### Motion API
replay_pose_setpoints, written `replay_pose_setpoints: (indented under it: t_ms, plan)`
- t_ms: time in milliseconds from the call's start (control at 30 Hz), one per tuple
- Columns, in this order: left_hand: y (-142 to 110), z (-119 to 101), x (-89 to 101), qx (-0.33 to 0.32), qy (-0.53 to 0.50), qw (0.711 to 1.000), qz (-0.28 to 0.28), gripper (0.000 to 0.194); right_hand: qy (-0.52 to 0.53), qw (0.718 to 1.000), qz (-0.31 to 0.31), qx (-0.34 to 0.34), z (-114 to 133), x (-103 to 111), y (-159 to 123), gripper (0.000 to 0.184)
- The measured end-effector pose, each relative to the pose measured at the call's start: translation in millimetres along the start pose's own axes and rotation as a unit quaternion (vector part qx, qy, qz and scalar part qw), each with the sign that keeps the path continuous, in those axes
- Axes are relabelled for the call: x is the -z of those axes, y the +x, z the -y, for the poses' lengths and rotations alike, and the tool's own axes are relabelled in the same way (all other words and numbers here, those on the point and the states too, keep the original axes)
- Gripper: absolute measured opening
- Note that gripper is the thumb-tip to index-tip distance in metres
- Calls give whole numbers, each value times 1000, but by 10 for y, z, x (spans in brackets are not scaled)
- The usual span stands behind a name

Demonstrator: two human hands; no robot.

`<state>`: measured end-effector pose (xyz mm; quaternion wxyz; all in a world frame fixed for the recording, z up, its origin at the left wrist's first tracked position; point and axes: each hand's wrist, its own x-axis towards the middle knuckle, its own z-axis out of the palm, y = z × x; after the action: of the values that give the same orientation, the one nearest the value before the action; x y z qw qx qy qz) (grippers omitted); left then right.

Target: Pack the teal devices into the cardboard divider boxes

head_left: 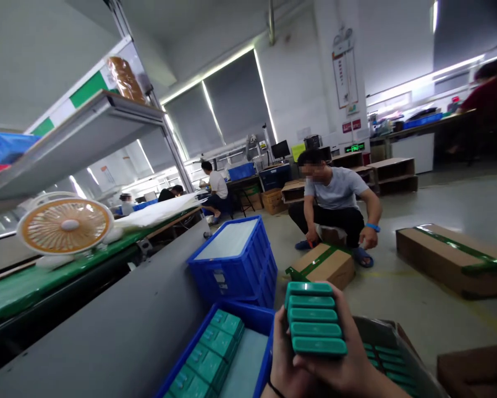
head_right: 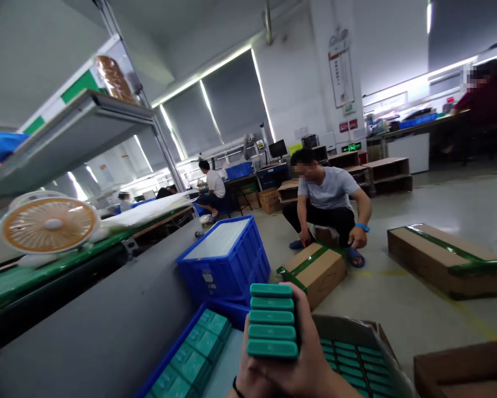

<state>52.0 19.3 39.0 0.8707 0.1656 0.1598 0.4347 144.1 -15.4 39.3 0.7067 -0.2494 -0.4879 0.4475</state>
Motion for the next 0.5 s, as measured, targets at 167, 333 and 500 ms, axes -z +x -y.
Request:
replay_pose_setpoints:
  t_ms: [167, 333, 500]
  plan:
    - [-97, 13, -21, 17, -37, 999, 12, 36, -13, 1000, 10, 12, -18, 32, -8, 109]
    - [-124, -15, 23, 16, -23, 1000, 2, 30, -6, 999, 33, 20, 1, -11, -39, 108]
    - [-119, -71, 104, 7, 31, 998, -45, 34, 45, 995, 88, 11, 61, -101, -67, 99]
